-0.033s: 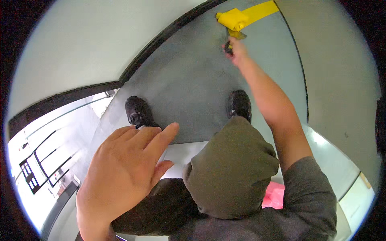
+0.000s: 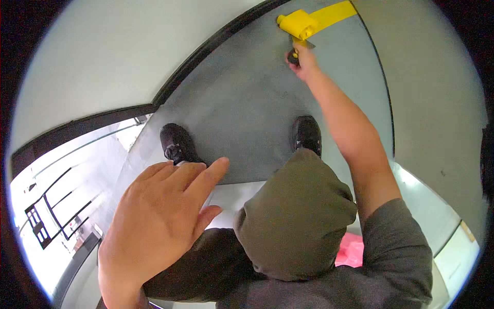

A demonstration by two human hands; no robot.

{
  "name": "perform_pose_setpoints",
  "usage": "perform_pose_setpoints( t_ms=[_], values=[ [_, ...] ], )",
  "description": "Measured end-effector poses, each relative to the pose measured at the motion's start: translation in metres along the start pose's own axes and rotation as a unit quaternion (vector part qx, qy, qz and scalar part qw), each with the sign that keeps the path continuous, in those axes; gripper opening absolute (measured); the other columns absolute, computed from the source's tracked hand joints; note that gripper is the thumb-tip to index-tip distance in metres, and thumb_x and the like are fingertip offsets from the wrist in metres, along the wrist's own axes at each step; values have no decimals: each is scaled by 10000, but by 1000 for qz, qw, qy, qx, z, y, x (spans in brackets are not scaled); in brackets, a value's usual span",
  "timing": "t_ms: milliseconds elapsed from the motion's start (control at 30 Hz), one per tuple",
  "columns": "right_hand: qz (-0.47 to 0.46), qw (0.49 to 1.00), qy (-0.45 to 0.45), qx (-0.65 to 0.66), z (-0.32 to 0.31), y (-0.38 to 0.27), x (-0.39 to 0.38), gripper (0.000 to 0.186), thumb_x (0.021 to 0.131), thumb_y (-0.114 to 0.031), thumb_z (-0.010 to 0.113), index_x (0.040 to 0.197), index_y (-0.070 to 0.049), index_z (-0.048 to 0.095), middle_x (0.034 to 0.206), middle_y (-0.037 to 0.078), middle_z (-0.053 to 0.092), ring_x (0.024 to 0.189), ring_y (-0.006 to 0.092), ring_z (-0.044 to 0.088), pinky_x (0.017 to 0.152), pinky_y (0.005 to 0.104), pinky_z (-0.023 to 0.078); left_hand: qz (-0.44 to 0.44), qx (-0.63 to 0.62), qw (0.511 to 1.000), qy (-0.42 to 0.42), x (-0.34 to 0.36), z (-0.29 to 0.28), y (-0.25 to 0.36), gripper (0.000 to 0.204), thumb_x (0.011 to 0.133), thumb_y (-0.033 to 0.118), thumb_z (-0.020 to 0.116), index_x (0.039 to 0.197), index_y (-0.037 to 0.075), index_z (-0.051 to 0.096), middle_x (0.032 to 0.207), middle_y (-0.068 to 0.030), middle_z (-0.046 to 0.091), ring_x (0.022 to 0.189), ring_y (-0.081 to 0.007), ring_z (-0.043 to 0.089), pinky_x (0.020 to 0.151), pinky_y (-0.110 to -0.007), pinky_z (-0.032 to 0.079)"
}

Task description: Peel yellow tape from the floor using a scraper tool.

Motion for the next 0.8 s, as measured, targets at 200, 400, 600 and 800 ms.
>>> perform_pose_setpoints(
  t_ms=[200, 400, 600, 800],
  values=[
    [82, 993, -37, -70, 37, 74, -33, 298, 874, -352, 556, 977, -82, 480, 810, 66, 565, 640, 194, 598, 471, 348, 544, -4, 13, 1000, 17, 3, -2, 0, 570, 724, 226, 680, 1238, 75, 484, 1020, -132, 605, 923, -325, 577, 886, -414, 443],
    [79, 989, -61, -112, 68, 89, -22, 247, 901, -312, 508, 996, -85, 499, 825, 98, 614, 682, 217, 625, 511, 369, 556, -18, -5, 1000, -11, 8, 0, 0, 579, 720, 225, 686, 1244, 82, 484, 1034, -125, 602, 938, -322, 576, 906, -406, 436],
    [42, 993, -7, 106, 98, 24, 47, 329, 937, -315, 467, 1090, -28, 415, 952, 160, 556, 819, 285, 620, 636, 411, 588, -38, 3, 999, 7, 3, -1, -4, 561, 737, 238, 674, 1243, 89, 485, 1035, -125, 606, 952, -323, 578, 914, -418, 435],
    [92, 995, -42, -6, 102, 79, -16, 345, 923, -325, 496, 1073, -25, 415, 878, 153, 580, 791, 315, 643, 620, 455, 586, -48, 11, 999, -15, 3, -5, -2, 550, 755, 263, 662, 1249, 101, 481, 1067, -110, 607, 979, -312, 577, 940, -419, 426]
  ],
)
Point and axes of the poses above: each hand's wrist, its own x-axis towards the middle knuckle, its own z-axis out of the palm, y = z × x, the point moved 3 cm from there along x, towards the middle knuckle
